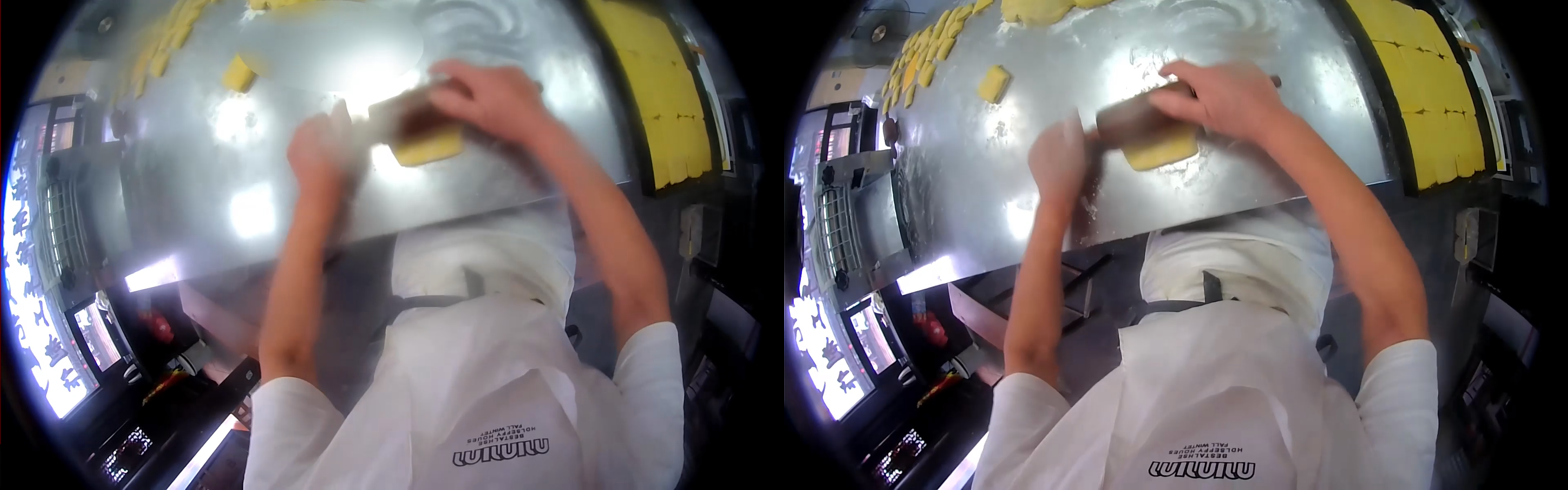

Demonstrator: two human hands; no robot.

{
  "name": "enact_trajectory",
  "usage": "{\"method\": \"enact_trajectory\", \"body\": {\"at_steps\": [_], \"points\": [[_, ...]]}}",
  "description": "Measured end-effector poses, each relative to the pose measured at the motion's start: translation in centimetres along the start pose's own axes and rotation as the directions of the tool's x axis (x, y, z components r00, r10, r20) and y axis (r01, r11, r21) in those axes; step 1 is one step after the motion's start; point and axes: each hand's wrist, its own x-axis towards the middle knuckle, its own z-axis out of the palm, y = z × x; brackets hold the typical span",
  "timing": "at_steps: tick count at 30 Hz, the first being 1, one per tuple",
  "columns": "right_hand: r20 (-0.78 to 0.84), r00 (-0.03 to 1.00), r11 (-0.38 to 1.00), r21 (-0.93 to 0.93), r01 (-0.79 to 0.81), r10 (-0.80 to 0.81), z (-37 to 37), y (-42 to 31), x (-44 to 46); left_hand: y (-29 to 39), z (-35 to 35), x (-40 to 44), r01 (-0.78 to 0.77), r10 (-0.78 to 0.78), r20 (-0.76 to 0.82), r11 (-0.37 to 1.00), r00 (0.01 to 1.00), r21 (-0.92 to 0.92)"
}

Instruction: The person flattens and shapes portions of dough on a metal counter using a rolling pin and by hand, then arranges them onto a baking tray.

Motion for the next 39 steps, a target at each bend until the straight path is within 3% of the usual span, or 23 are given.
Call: {"method": "enact_trajectory", "body": {"at_steps": [2,6,8,9,10,11,14,18,20,21,22,23,24,26,29,30,33,36,39], "points": [[0.019,0.999,0.996,-0.079,0.035,-0.033,-1.0,-1.1,-2.7,0.0,0.9,-2.8,-0.045,0.045,-0.108,0.999,0.993,0.003],[-0.032,0.999,0.993,-0.116,0.029,-0.033,-0.2,-0.2,-3.3,2.5,-0.4,-3.7,0.027,-0.027,-0.001,1.000,1.000,0.000],[-0.061,0.998,0.999,-0.041,-0.011,0.008,-0.1,0.4,-1.5,3.6,-1.5,-0.5,0.041,-0.038,0.050,0.998,0.998,-0.041],[-0.065,0.998,0.999,-0.051,-0.004,0.001,0.3,0.6,-1.5,2.9,-0.9,-0.6,-0.011,0.011,0.006,1.000,1.000,-0.014],[-0.072,0.997,0.998,-0.063,0.002,-0.007,-0.1,0.8,-1.3,1.1,0.6,-1.7,-0.182,0.191,-0.037,0.966,0.981,0.184],[-0.022,0.999,0.989,-0.147,0.022,-0.026,-1.2,-0.5,-3.3,1.5,0.1,-3.0,-0.133,0.138,-0.026,0.983,0.990,0.128],[-0.102,0.970,0.968,-0.147,0.205,-0.221,0.2,0.6,-7.0,3.2,-0.4,-5.0,-0.031,0.030,0.019,0.997,0.999,0.067],[-0.040,0.994,0.992,0.081,-0.098,0.101,-1.6,1.2,-4.3,0.5,1.2,-2.8,-0.123,0.096,0.152,0.975,0.984,0.183],[-0.008,0.951,0.923,0.242,-0.299,0.310,-2.3,1.7,-3.6,3.4,-1.8,0.0,0.115,-0.070,0.181,0.962,0.981,-0.249],[-0.088,0.915,0.904,0.216,-0.369,0.395,-2.2,3.2,-3.7,4.3,-2.0,0.9,0.120,-0.085,0.100,0.894,0.991,-0.431],[-0.156,0.886,0.867,0.337,-0.367,0.436,-1.9,5.2,-4.6,5.1,-1.8,1.3,0.111,-0.123,0.023,0.792,0.992,-0.600],[-0.211,0.849,0.818,0.453,-0.354,0.484,-1.5,7.4,-5.9,6.5,-1.1,1.2,0.001,-0.072,-0.105,0.829,0.992,-0.559],[-0.259,0.801,0.757,0.566,-0.328,0.540,-1.5,8.8,-6.9,7.0,-0.1,0.9,-0.128,0.082,-0.117,0.869,0.990,-0.478],[-0.430,0.750,0.863,0.299,-0.407,0.503,-1.9,8.8,-9.1,7.5,2.1,0.2,-0.399,0.388,-0.097,0.866,0.917,-0.301],[-0.558,0.717,0.870,0.016,-0.493,0.417,-1.6,8.1,-12.1,9.7,1.0,-3.2,-0.085,0.107,0.089,0.972,0.990,-0.217],[-0.586,0.712,0.857,-0.055,-0.512,0.388,-1.5,8.2,-12.6,10.2,0.8,-4.2,-0.049,0.074,0.109,0.975,0.991,-0.216],[-0.580,0.743,0.882,-0.086,-0.462,0.333,-0.9,7.9,-13.8,11.4,-0.2,-5.8,0.107,-0.058,0.223,0.971,0.973,-0.213],[-0.569,0.760,0.888,-0.104,-0.447,0.316,-0.4,7.2,-13.5,10.7,0.6,-4.6,-0.104,0.085,-0.107,0.977,0.991,-0.186],[-0.553,0.772,0.892,-0.109,-0.439,0.313,-0.2,6.9,-13.0,12.2,1.1,-3.6,-0.208,0.207,-0.020,0.970,0.978,-0.122]]}}
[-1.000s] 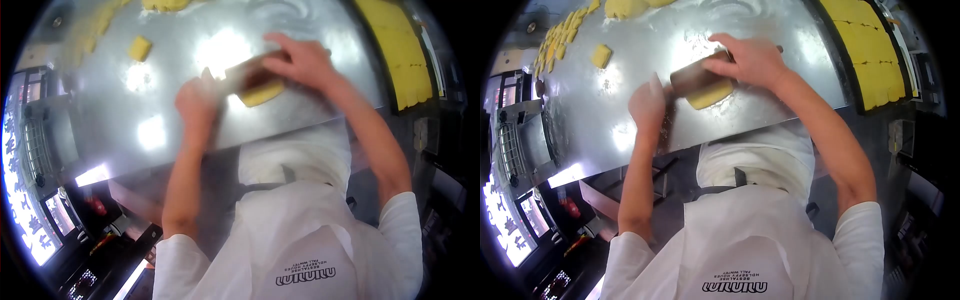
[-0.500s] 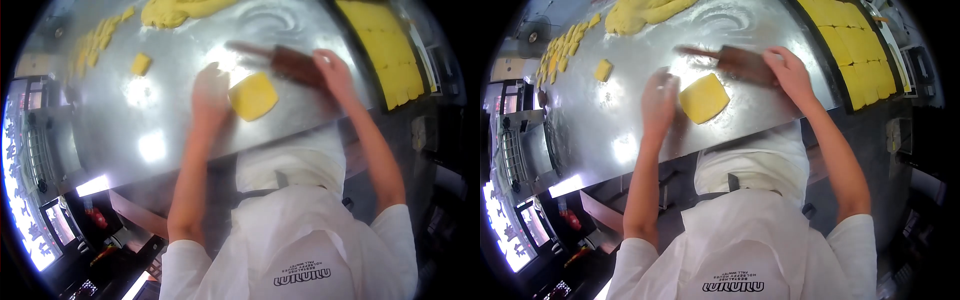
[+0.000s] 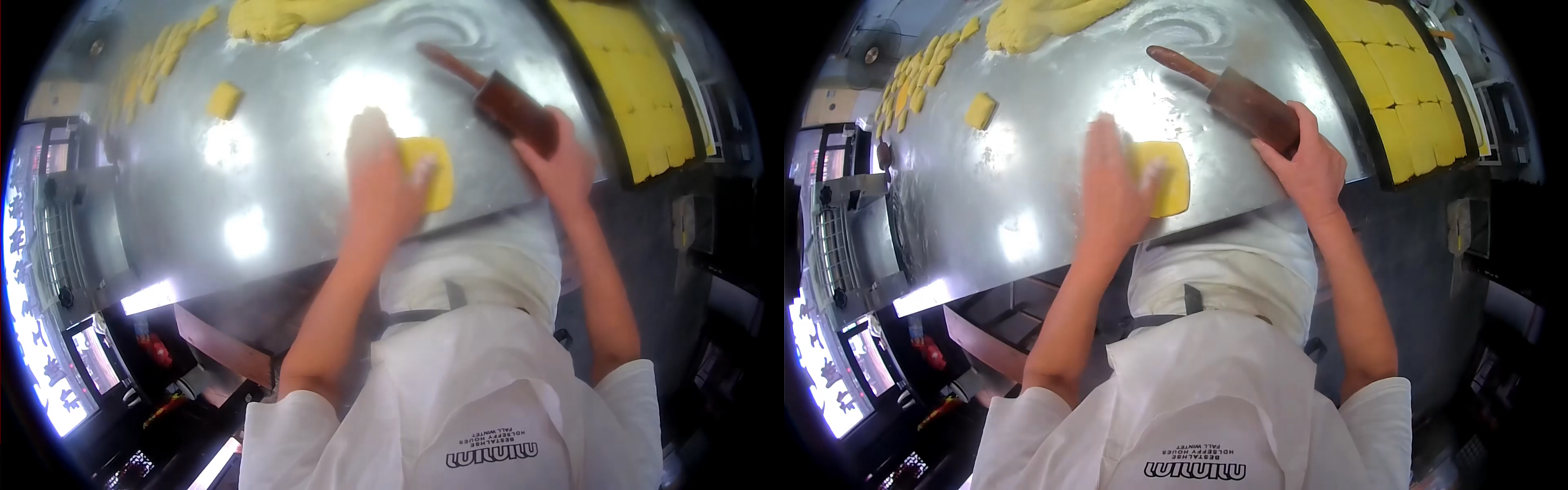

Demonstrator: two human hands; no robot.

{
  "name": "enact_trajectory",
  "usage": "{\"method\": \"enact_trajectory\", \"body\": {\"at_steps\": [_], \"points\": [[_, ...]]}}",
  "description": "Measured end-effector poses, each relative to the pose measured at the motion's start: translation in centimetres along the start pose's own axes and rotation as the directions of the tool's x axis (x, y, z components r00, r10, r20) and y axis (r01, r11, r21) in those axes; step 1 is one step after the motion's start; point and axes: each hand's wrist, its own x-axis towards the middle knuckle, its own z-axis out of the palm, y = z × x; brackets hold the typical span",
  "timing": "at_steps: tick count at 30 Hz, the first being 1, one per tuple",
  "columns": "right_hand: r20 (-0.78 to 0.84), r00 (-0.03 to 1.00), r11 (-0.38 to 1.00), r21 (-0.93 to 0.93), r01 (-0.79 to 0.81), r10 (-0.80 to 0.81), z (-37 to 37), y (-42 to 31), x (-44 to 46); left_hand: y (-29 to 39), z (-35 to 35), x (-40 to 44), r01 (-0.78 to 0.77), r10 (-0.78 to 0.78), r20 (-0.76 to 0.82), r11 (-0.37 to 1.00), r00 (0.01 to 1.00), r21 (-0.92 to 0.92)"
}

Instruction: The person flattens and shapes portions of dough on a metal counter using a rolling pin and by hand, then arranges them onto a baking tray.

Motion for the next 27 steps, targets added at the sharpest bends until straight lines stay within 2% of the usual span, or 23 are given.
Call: {"method": "enact_trajectory", "body": {"at_steps": [3,4,7,8,11,17,20,23,24,27], "points": [[-0.017,1.000,0.999,0.025,0.023,-0.022,0.2,-0.6,0.0,-0.4,1.1,-0.5,-0.082,0.082,0.162,0.997,0.983,-0.006],[-0.032,0.999,0.999,0.029,0.029,-0.028,0.1,-0.6,0.0,-1.1,1.2,-0.2,-0.082,0.094,0.096,0.990,0.991,-0.118],[-0.027,0.999,0.999,-0.021,-0.024,0.024,0.3,-1.0,-0.2,-1.9,-0.3,0.7,0.081,-0.029,0.146,0.928,0.989,-0.363],[-0.029,0.999,0.999,-0.029,-0.025,0.024,0.6,-1.1,-0.2,-2.7,-0.3,1.3,-0.053,0.094,0.098,0.934,0.991,-0.354],[-0.027,0.999,0.998,-0.045,-0.035,0.034,0.5,-1.3,-0.1,-3.4,-0.2,2.7,-0.083,0.172,0.234,0.934,0.957,-0.348],[-0.065,0.998,0.999,-0.027,-0.025,0.023,0.4,-1.9,-0.3,-3.9,0.0,3.6,-0.042,0.188,0.356,0.924,0.915,-0.380],[-0.088,0.996,1.000,-0.025,-0.010,0.008,0.6,-1.7,-0.3,-3.1,-1.1,3.9,-0.072,0.217,0.343,0.918,0.914,-0.389],[-0.101,0.995,0.999,-0.032,-0.010,0.007,0.9,-1.5,-0.6,-0.9,-0.9,3.3,-0.274,0.320,0.104,0.909,0.942,-0.314],[-0.110,0.994,0.999,-0.032,-0.005,0.001,1.2,-1.3,-0.5,0.0,-0.4,2.4,-0.225,0.279,0.212,0.943,0.937,-0.245],[-0.106,0.994,1.000,-0.022,0.005,-0.008,1.4,-1.1,-0.4,0.0,1.4,1.1,-0.335,0.349,0.292,0.937,0.890,-0.098]]}}
